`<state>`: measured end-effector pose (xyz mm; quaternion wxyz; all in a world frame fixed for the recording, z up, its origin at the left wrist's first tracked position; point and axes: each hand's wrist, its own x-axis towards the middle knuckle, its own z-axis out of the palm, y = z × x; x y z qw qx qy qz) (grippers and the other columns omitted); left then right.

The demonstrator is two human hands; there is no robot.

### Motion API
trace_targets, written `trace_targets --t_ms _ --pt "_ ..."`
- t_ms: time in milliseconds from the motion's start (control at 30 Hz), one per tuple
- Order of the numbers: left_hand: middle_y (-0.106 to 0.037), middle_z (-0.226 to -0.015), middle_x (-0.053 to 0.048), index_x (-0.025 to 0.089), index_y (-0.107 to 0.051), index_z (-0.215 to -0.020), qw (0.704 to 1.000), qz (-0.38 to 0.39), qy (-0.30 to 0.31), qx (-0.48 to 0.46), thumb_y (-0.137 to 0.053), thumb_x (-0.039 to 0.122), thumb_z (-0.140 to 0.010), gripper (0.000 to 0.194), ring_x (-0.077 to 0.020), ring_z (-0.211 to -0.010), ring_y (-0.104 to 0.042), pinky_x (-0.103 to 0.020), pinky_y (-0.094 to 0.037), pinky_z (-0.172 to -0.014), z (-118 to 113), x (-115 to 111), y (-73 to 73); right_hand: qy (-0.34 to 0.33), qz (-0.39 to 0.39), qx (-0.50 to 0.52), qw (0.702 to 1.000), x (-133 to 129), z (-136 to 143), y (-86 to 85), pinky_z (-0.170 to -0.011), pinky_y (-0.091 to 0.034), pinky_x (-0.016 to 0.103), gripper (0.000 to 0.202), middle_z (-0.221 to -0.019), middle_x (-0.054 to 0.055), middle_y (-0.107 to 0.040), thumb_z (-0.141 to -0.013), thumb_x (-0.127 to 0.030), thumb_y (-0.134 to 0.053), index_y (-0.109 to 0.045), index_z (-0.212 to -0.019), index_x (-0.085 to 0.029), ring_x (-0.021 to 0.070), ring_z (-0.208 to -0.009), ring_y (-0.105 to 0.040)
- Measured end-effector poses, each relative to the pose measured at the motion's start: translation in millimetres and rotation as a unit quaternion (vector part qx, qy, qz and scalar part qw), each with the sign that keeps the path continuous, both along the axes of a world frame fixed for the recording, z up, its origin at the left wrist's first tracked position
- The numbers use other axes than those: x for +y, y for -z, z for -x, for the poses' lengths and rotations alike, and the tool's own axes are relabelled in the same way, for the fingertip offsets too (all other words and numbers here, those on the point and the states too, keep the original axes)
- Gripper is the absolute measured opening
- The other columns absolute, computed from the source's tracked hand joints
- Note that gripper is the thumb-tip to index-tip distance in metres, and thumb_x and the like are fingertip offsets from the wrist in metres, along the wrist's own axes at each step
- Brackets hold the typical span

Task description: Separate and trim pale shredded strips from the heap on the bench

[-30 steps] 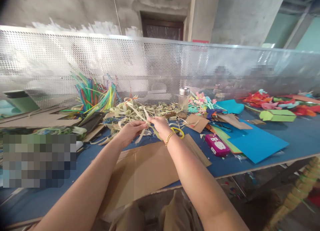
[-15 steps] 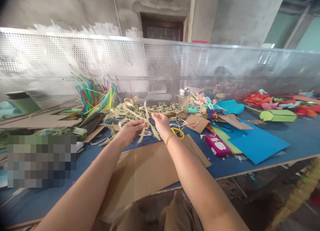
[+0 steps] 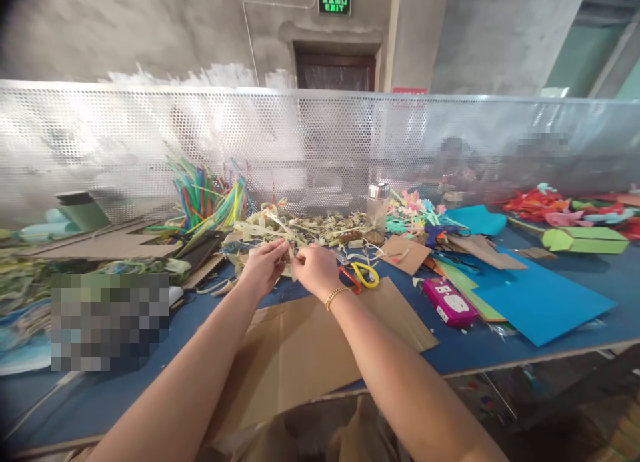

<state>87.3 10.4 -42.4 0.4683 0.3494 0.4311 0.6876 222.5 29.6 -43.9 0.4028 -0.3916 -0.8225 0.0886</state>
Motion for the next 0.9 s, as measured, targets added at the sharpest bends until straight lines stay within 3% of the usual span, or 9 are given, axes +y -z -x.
trace_targets --t_ms 200,400,533,600,667,767,900 --pt "-0.059 -0.058 0.002 0.013 -0.07 -0.072 0.999 -0.008 -0.006 -0.049 -0.086 0.031 -0.046 0.036 -0.0055 -0.048 -0.046 -0.019 -0.033 -0.045 2.1 3.0 2.5 -0.131 0.035 0.016 0.991 -8.0 1.1 -6.3 -0.062 -0.035 0.024 0.02 -0.063 -0.002 -0.052 -0.074 -0.015 -0.056 -0.05 -0.055 -0.019 0.0122 -0.065 -0.049" --pt "-0.059 -0.056 0.001 0.011 -0.07 -0.07 0.998 -0.015 -0.011 -0.06 -0.088 0.029 -0.044 0.036 -0.0051 -0.048 -0.047 -0.017 -0.032 -0.044 4.4 3.9 2.8 -0.202 0.077 0.03 0.976 -8.7 0.4 -6.5 -0.059 -0.033 0.021 0.018 -0.06 -0.004 -0.049 -0.069 -0.01 -0.056 -0.051 -0.054 -0.018 0.0088 -0.06 -0.045" --pt "-0.061 -0.059 0.0 0.01 -0.07 -0.07 0.998 -0.018 -0.01 -0.06 -0.088 0.029 -0.045 0.036 -0.0059 -0.051 -0.05 -0.016 -0.035 -0.045 6.3 4.3 1.7 -0.228 0.077 0.027 0.97 -8.3 -1.8 -9.2 -0.057 -0.032 0.021 0.02 -0.058 -0.005 -0.049 -0.073 -0.015 -0.059 -0.052 -0.054 -0.017 0.0082 -0.058 -0.044" --pt "-0.061 -0.061 0.0 0.01 -0.07 -0.071 0.998 -0.025 -0.006 -0.066 -0.087 0.026 -0.049 0.032 -0.0053 -0.052 -0.051 -0.015 -0.036 -0.045 7.4 4.4 0.0 -0.204 0.064 0.034 0.976 -7.0 -4.6 -12.5 -0.058 -0.033 0.022 0.026 -0.057 -0.004 -0.05 -0.078 -0.025 -0.061 -0.053 -0.054 -0.017 0.0091 -0.058 -0.045" --pt "-0.062 -0.063 0.0 0.01 -0.069 -0.071 0.996 -0.027 0.009 -0.084 -0.085 0.021 -0.053 0.027 -0.0047 -0.054 -0.052 -0.014 -0.037 -0.046 7.8 3.8 -2.3 -0.131 0.029 0.073 0.988 -3.2 -8.3 -15.1 -0.061 -0.036 0.024 0.029 -0.061 -0.002 -0.054 -0.082 -0.035 -0.06 -0.057 -0.059 -0.018 0.0109 -0.061 -0.049" --pt "-0.062 -0.062 0.001 0.011 -0.067 -0.071 0.992 -0.02 0.053 -0.112 -0.081 0.015 -0.058 0.02 -0.0045 -0.052 -0.053 -0.014 -0.039 -0.047 5.7 1.7 -4.8 -0.009 -0.032 0.12 0.992 6.5 -13.8 -14.3 -0.074 -0.041 0.027 0.022 -0.078 0.004 -0.064 -0.082 -0.039 -0.062 -0.067 -0.078 -0.018 0.0153 -0.076 -0.056" --pt "-0.061 -0.06 0.001 0.012 -0.067 -0.074 0.99 -0.009 0.105 -0.097 -0.08 0.017 -0.061 0.02 -0.0068 -0.051 -0.053 -0.017 -0.041 -0.047 0.8 -1.2 -4.6 0.015 -0.038 0.068 0.997 16.1 -14.5 -6.9 -0.08 -0.041 0.03 0.019 -0.084 0.006 -0.069 -0.081 -0.037 -0.065 -0.072 -0.086 -0.02 0.0184 -0.085 -0.059"
